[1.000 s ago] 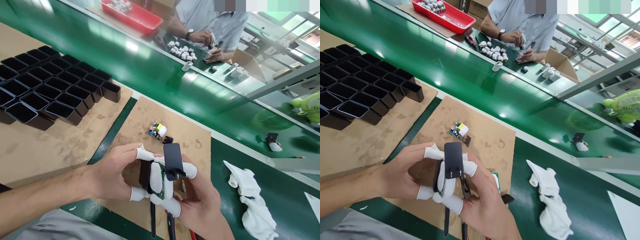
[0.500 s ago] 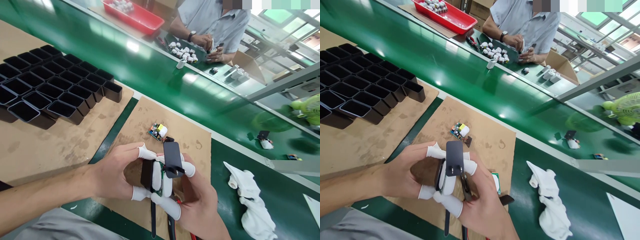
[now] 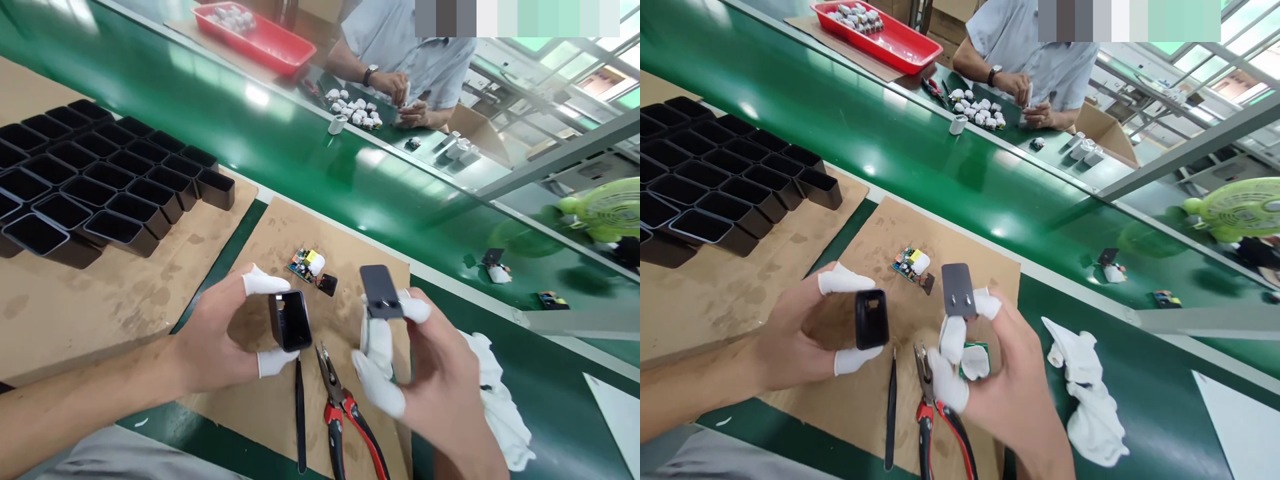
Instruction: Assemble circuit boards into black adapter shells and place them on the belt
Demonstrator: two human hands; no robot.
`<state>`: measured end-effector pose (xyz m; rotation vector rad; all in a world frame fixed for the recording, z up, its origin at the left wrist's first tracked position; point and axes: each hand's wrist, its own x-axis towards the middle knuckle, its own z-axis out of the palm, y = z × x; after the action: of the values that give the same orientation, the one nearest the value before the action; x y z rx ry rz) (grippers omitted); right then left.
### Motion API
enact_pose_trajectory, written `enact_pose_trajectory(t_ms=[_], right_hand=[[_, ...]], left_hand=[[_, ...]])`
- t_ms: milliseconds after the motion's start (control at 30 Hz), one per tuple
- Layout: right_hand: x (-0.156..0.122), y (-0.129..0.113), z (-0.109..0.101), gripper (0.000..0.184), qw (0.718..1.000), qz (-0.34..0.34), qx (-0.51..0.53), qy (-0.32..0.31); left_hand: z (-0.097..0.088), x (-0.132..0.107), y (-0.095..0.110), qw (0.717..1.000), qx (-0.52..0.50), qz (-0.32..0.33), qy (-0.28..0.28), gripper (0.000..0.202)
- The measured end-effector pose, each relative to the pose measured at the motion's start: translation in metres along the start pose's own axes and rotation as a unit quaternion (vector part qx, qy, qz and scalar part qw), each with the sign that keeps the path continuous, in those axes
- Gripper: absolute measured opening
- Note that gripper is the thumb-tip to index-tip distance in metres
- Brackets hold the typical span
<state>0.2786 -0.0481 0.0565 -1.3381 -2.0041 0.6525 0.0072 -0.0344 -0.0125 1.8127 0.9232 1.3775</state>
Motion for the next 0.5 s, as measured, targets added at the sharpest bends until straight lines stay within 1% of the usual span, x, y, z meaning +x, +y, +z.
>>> enact_pose_trajectory(t_ms=[67, 100, 133, 167, 200, 233, 267, 300, 333, 367, 433, 500], right_hand=[[0.004, 0.011, -0.007, 0.021, 0.99, 0.036, -0.134, -0.032], [0.005, 0.017, -0.009, 0.019, 0.98, 0.047, -0.19, -0.034], [0.006, 0.022, -0.009, 0.021, 0.97, 0.054, -0.236, -0.02], [0.007, 0.026, -0.008, 0.028, 0.962, 0.049, -0.268, 0.01], [0.007, 0.028, -0.006, 0.035, 0.957, 0.034, -0.284, 0.048], [0.008, 0.028, -0.003, 0.037, 0.955, 0.01, -0.286, 0.082], [0.009, 0.026, 0.001, 0.035, 0.955, -0.016, -0.28, 0.1], [0.011, 0.021, 0.006, 0.033, 0.954, -0.037, -0.28, 0.099], [0.014, 0.014, 0.012, 0.034, 0.952, -0.042, -0.292, 0.085], [0.019, 0.006, 0.018, 0.037, 0.946, -0.031, -0.318, 0.056], [0.032, -0.011, 0.032, 0.051, 0.922, 0.033, -0.385, -0.027], [0.051, -0.022, 0.044, 0.059, 0.899, 0.081, -0.416, -0.114]], left_hand=[[0.0, -0.001, 0.0, 0.999, 0.023, -0.006, 0.049, 0.052], [0.0, -0.002, 0.0, 0.997, 0.033, -0.005, 0.068, 0.051], [0.0, -0.003, -0.001, 0.996, 0.04, -0.001, 0.083, 0.051], [0.0, -0.004, -0.001, 0.994, 0.045, 0.001, 0.095, 0.052], [0.0, -0.006, -0.002, 0.993, 0.047, 0.001, 0.106, 0.054], [-0.001, -0.007, -0.002, 0.992, 0.047, -0.001, 0.118, 0.055], [-0.002, -0.007, -0.001, 0.991, 0.044, -0.009, 0.129, 0.056], [-0.002, -0.006, 0.001, 0.989, 0.038, -0.025, 0.137, 0.056], [-0.003, -0.004, 0.003, 0.988, 0.03, -0.049, 0.143, 0.054], [-0.004, -0.002, 0.006, 0.986, 0.02, -0.075, 0.148, 0.052], [-0.007, 0.008, 0.012, 0.981, -0.001, -0.12, 0.154, 0.047], [-0.009, 0.022, 0.015, 0.976, -0.016, -0.144, 0.163, 0.047]])
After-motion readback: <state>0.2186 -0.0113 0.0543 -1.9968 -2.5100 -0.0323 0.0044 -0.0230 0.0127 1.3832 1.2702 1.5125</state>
